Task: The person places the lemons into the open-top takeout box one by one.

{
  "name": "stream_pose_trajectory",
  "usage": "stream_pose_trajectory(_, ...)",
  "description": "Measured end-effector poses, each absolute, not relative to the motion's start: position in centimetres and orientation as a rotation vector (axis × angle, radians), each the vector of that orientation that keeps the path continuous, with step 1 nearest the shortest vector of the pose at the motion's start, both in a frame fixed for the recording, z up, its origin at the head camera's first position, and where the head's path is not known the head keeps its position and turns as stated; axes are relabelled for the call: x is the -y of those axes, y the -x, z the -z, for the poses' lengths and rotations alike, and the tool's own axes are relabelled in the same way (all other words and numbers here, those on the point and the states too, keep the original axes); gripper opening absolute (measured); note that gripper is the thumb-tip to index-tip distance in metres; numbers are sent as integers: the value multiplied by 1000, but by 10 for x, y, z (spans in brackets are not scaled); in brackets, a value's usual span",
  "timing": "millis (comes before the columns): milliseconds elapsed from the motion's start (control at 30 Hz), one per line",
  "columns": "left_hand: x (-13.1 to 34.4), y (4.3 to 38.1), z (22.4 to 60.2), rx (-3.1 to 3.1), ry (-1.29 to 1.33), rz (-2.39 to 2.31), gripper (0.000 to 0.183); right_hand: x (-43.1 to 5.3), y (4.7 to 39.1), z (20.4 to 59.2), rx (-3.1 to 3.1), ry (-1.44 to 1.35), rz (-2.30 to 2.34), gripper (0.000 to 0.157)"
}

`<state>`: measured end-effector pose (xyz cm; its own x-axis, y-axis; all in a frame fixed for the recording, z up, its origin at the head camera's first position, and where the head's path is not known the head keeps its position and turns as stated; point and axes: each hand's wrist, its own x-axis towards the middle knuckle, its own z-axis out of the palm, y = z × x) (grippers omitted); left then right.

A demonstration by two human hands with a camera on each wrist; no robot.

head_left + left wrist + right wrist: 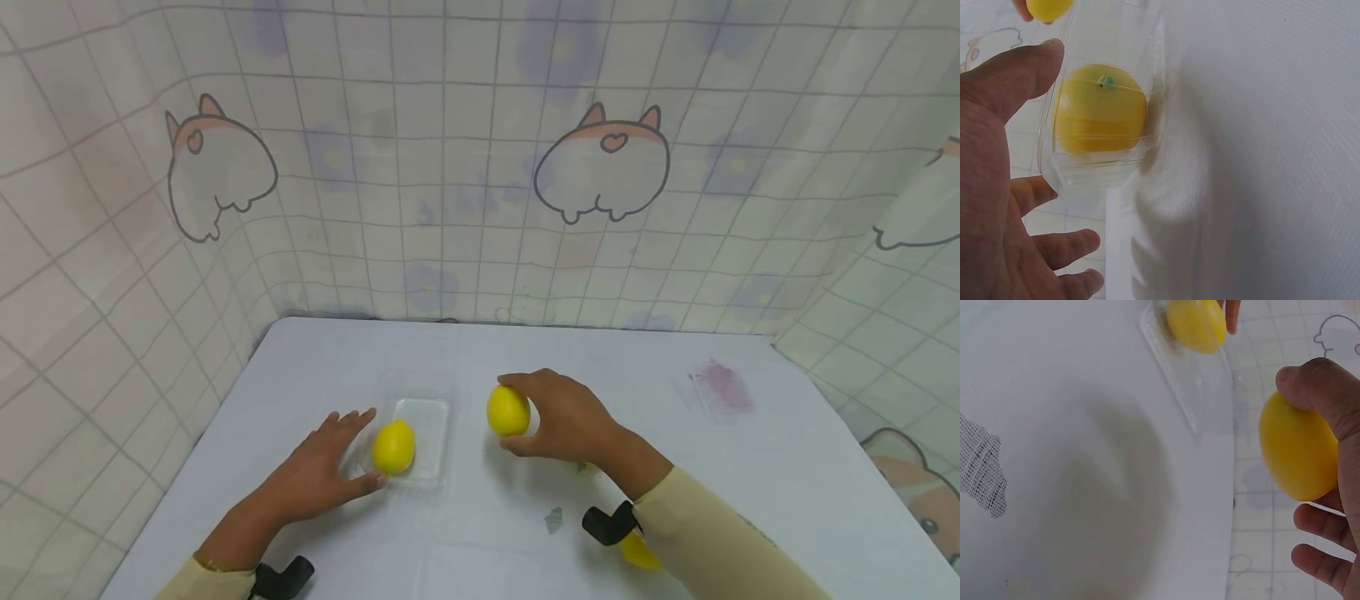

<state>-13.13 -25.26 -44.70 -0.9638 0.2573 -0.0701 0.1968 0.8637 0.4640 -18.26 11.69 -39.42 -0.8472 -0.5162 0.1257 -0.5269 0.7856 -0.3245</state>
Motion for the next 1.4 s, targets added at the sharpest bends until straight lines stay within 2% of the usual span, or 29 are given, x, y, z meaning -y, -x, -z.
stream_pose_trajectory(1400,252,131,448,-2906,-333,-694,100,-55,183,409,2918,-1013,-623,81)
